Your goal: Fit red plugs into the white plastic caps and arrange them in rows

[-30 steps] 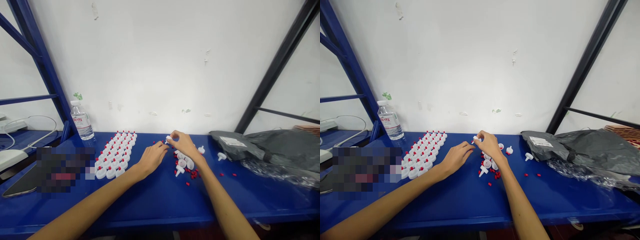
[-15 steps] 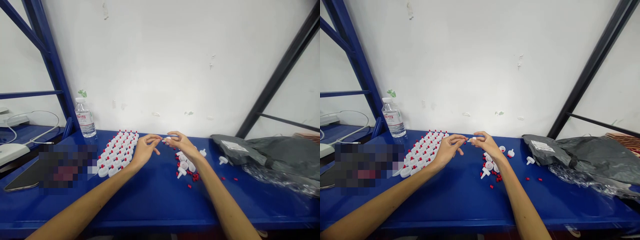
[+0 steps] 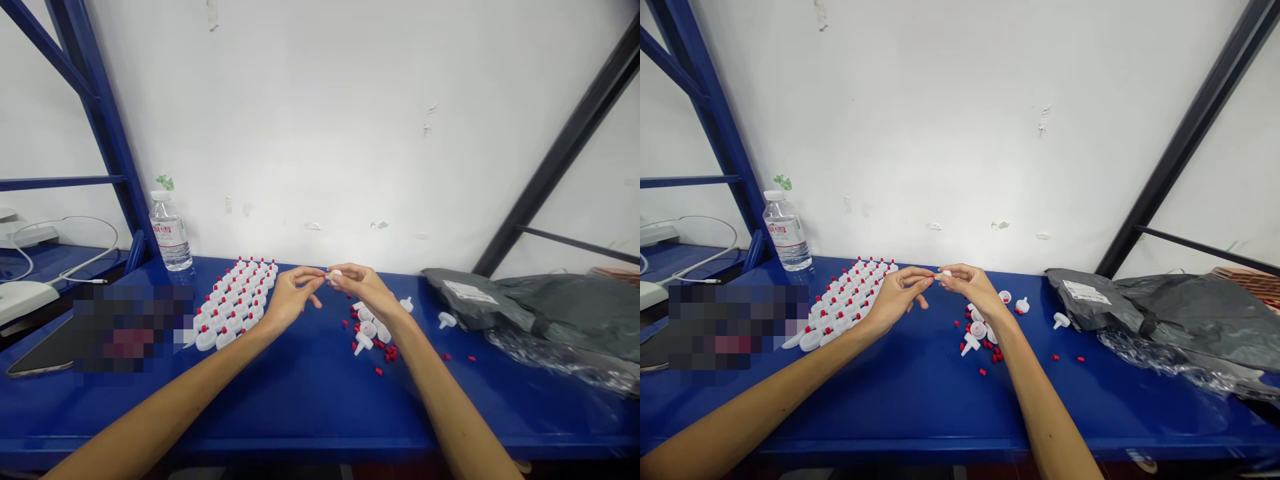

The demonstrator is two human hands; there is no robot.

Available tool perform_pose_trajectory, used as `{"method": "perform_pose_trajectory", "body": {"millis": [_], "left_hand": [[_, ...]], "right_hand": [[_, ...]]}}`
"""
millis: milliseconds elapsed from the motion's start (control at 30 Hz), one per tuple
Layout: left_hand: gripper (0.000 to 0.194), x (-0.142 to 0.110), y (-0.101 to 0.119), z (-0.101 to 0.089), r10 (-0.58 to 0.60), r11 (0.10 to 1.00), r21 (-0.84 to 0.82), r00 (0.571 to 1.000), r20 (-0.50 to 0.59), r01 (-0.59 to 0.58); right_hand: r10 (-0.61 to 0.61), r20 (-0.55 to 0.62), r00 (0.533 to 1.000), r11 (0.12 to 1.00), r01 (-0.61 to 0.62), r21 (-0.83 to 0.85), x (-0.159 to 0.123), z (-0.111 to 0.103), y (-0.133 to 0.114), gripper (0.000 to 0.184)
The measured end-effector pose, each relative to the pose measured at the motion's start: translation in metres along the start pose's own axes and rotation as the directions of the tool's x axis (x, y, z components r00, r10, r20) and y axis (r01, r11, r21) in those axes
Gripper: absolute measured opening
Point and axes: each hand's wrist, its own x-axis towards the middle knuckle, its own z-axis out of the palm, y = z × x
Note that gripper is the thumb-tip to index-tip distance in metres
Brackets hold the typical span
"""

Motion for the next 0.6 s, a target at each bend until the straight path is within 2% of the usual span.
{"method": "perform_pose_trajectory", "body": {"millis": [200, 333, 500, 600], "left_hand": [[0.036, -0.0002, 0.0008, 0.0001, 0.018, 0.999, 0.027, 1.0, 0.009, -0.018], [0.035, 0.0, -0.0004, -0.0003, 0.049, 0.997, 0.059, 0.999, -0.002, -0.049], [0.035, -0.0019, -0.0029, -0.0006, 0.108, 0.983, 0.153, 0.993, -0.048, -0.099], [0.039, -0.0068, -0.0005, 0.0017, 0.138, 0.965, 0.23, 0.99, -0.031, -0.127]], "right_hand": [[0.043, 0.059, 0.997, 0.998, -0.046, 0.052, 0.0008, -0.0023, 0.0035, 0.044], [0.1, 0.096, 0.99, 0.994, -0.102, 0.023, -0.0008, -0.0038, 0.0026, 0.041], [0.176, 0.142, 0.974, 0.984, -0.178, -0.002, -0.0007, 0.0005, 0.007, 0.044], [0.187, 0.151, 0.971, 0.981, -0.194, 0.033, 0.0, 0.0043, 0.0099, 0.045]]}}
